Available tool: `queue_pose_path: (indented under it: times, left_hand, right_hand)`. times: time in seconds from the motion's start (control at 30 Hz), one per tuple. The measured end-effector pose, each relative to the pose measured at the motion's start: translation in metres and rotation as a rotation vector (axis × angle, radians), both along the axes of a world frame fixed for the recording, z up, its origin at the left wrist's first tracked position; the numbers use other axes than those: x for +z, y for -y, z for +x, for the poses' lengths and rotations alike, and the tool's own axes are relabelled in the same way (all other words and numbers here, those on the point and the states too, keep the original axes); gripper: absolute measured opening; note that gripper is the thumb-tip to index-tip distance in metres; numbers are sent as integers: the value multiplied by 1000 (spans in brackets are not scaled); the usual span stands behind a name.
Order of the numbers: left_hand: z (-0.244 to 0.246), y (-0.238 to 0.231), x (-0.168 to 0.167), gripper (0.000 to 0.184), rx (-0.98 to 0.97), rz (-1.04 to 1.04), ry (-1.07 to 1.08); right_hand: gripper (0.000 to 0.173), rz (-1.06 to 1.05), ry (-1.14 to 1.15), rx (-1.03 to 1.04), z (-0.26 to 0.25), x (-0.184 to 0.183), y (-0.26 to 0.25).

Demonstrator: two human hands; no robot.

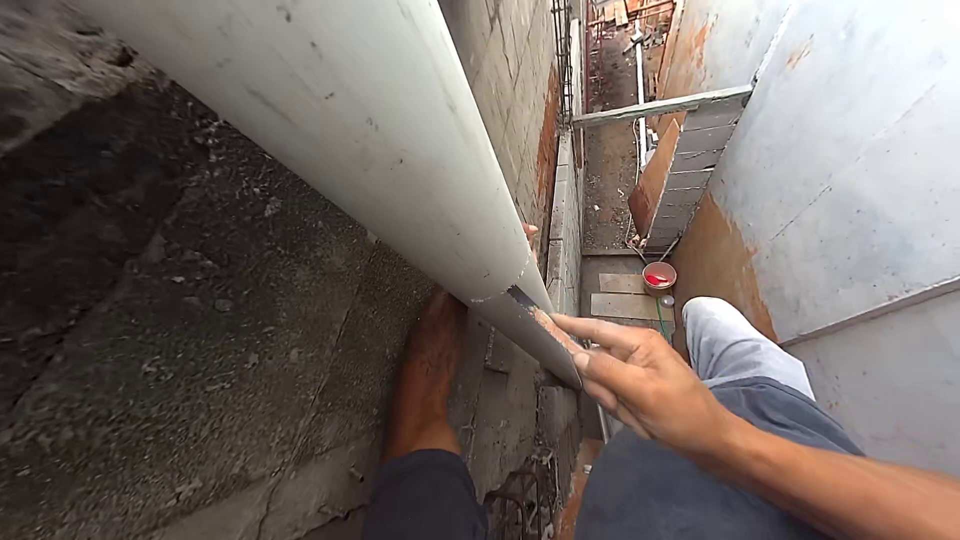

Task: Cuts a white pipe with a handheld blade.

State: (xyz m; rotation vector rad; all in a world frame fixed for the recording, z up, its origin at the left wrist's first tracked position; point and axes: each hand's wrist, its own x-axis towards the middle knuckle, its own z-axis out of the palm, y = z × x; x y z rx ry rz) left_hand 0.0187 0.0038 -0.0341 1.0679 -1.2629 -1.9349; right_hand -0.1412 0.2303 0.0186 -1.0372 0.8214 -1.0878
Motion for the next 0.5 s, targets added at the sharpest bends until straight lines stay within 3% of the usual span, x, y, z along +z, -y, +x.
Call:
queue_pose_path:
  times: [0.17, 0.27, 0.3, 0.43, 0.47, 0.5]
  left_hand:
    - [-29, -32, 38, 29, 332, 40, 173]
    - [0, -1, 1, 34, 14, -6, -24]
    - [2, 4, -3, 35, -13, -7, -44]
    - [-14, -16, 14, 32, 243, 44, 52]
    - [-18, -18, 24, 32, 258, 59, 115]
    - [-8, -9, 15, 32, 152, 13, 44]
  right_hand:
    - [45, 30, 10, 3, 16, 0, 28]
    - [48, -12, -20, 16, 1, -1, 7]
    - [47, -21, -24, 8, -3, -1, 5]
    - [43, 21, 8, 2, 18, 1, 33]
    - [45, 15, 7, 17, 19, 3, 35]
    - [46, 7, -2, 30, 14, 3, 31]
